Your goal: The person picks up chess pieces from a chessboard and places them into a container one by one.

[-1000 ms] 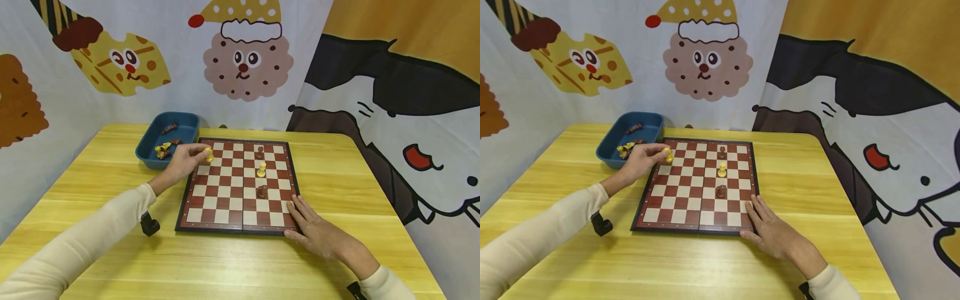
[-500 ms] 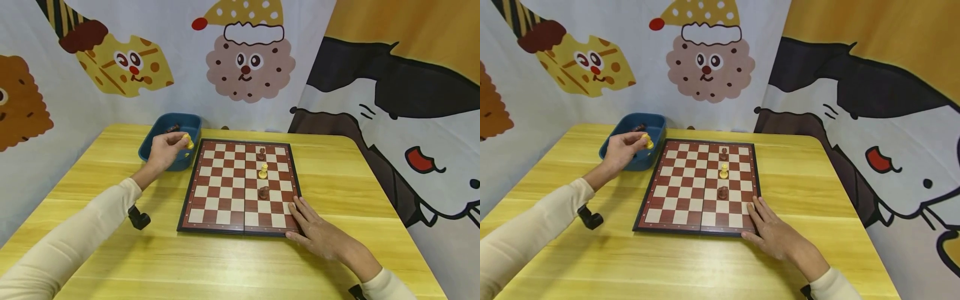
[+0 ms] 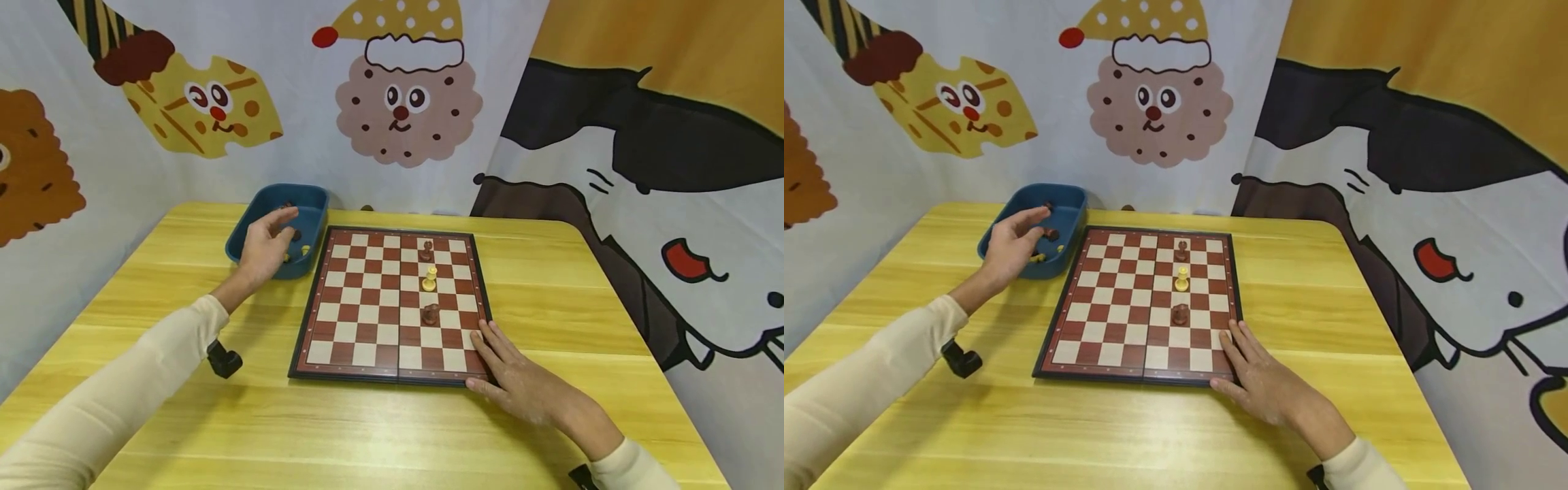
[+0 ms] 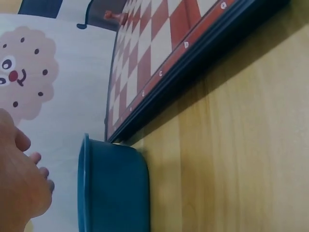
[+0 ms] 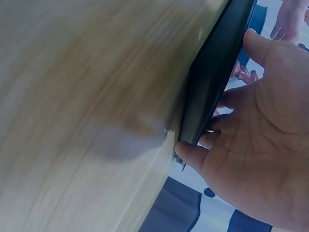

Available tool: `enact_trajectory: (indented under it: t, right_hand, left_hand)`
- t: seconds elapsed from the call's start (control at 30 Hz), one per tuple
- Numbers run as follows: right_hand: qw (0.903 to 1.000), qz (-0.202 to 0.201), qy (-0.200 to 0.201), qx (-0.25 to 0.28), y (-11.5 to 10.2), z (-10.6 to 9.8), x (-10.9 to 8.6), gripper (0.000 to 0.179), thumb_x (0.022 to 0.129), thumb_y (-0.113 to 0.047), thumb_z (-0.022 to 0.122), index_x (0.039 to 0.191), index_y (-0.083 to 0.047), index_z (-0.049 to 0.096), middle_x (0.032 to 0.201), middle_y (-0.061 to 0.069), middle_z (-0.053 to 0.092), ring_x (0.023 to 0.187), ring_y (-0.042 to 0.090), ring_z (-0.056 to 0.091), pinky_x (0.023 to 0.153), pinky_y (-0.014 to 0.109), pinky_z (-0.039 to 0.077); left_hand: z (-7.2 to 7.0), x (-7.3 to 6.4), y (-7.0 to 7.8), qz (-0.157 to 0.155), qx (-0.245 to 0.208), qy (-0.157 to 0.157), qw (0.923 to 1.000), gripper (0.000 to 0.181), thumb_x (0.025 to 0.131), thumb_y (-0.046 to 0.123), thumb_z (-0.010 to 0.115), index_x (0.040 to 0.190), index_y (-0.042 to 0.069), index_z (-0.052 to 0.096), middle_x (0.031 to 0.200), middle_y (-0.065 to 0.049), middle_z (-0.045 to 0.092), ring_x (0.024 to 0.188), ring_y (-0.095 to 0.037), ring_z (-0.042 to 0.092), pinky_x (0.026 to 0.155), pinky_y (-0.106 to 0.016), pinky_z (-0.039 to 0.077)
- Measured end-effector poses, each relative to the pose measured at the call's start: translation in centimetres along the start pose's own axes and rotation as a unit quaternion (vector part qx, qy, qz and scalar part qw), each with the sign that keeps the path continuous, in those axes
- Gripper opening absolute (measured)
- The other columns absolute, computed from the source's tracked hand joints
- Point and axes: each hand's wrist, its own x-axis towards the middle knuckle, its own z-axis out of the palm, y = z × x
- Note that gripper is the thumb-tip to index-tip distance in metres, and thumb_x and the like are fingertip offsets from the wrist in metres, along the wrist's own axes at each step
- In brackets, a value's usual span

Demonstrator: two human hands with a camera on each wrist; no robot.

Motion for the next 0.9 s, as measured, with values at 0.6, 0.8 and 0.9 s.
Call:
enact_trajectory:
  t: [0.6,0.8,0.9]
  right_hand:
    - [1.0000,0.002,-0.002,-0.001,0.2,0.0,0.0,0.087,0.102,-0.065,0.041,0.163,-0.006,0.020,0.169,0.016,0.002,0.153,0.037,0.001,0.111,0.060,0.033]
    - [1.0000,0.000,-0.005,0.001,0.2,-0.1,0.1,0.087,0.102,-0.065,0.041,0.163,-0.007,0.020,0.169,0.016,0.001,0.153,0.037,0.001,0.111,0.061,0.032]
    - [1.0000,0.000,-0.008,0.004,0.2,-0.1,0.1,0.087,0.102,-0.065,0.040,0.163,-0.007,0.019,0.169,0.016,0.001,0.153,0.036,0.000,0.111,0.061,0.033]
  left_hand:
    - [3.1,-0.8,0.5,0.062,-0.116,-0.058,0.9896,0.036,0.102,-0.001,0.060,0.137,-0.003,0.059,0.126,-0.022,0.063,0.116,-0.029,0.057,0.083,-0.022,0.051]
    - [4.7,-1.7,0.7,0.059,-0.137,-0.118,0.9817,0.036,0.102,-0.001,0.059,0.138,-0.004,0.057,0.126,-0.028,0.061,0.113,-0.031,0.059,0.089,-0.031,0.053]
    - [5.6,-2.2,0.9,0.046,-0.150,-0.149,0.9763,0.037,0.102,-0.002,0.058,0.139,-0.005,0.056,0.128,-0.030,0.059,0.115,-0.038,0.058,0.093,-0.038,0.053]
